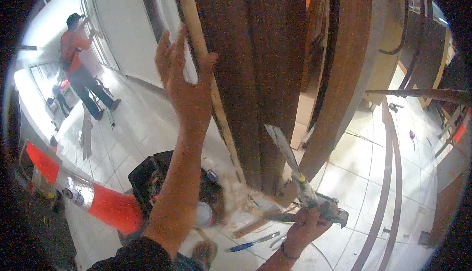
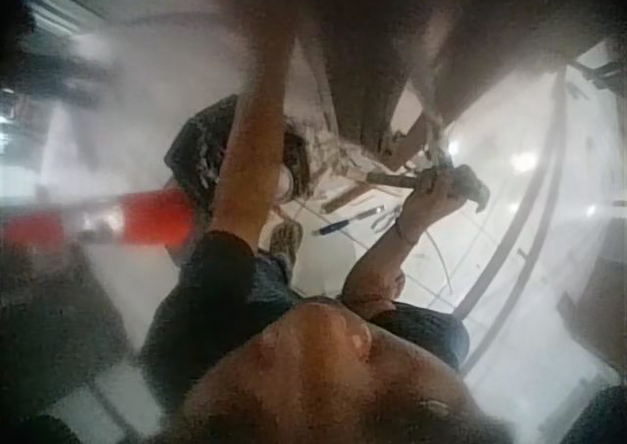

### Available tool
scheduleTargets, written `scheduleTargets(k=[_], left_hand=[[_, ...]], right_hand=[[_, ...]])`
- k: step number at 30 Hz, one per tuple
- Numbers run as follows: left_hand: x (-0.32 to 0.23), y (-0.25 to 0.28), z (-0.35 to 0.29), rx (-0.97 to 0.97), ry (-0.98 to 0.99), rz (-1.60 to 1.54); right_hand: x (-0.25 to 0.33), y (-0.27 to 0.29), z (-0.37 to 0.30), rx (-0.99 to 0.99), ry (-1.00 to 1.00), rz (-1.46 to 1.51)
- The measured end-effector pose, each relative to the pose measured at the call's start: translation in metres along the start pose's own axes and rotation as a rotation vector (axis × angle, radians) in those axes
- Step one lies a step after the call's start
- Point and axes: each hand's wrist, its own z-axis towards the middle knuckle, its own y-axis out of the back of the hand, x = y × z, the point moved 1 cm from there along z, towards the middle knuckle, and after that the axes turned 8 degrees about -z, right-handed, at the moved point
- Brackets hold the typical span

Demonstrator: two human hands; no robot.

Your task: The person uses a scraper and a hammer to remove excess material and smooth the surface of a wooden door frame while crouching on the floor.

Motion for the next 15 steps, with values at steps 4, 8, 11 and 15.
scheduleTargets(k=[4, 8, 11, 15], left_hand=[[-0.003, -0.006, 0.001, 0.086, -0.183, 0.265], [-0.009, -0.006, -0.009, 0.077, -0.142, 0.313], [-0.009, -0.004, -0.009, 0.07, -0.135, 0.283], [0.002, -0.009, -0.022, 0.07, -0.105, 0.25]], right_hand=[[-0.009, 0.003, -0.001, -0.154, -0.058, -0.023], [-0.002, 0.004, 0.0, 0.006, -0.043, -0.007], [-0.008, 0.009, 0.001, 0.007, -0.024, 0.005], [-0.003, 0.004, 0.002, -0.006, -0.006, 0.001]])
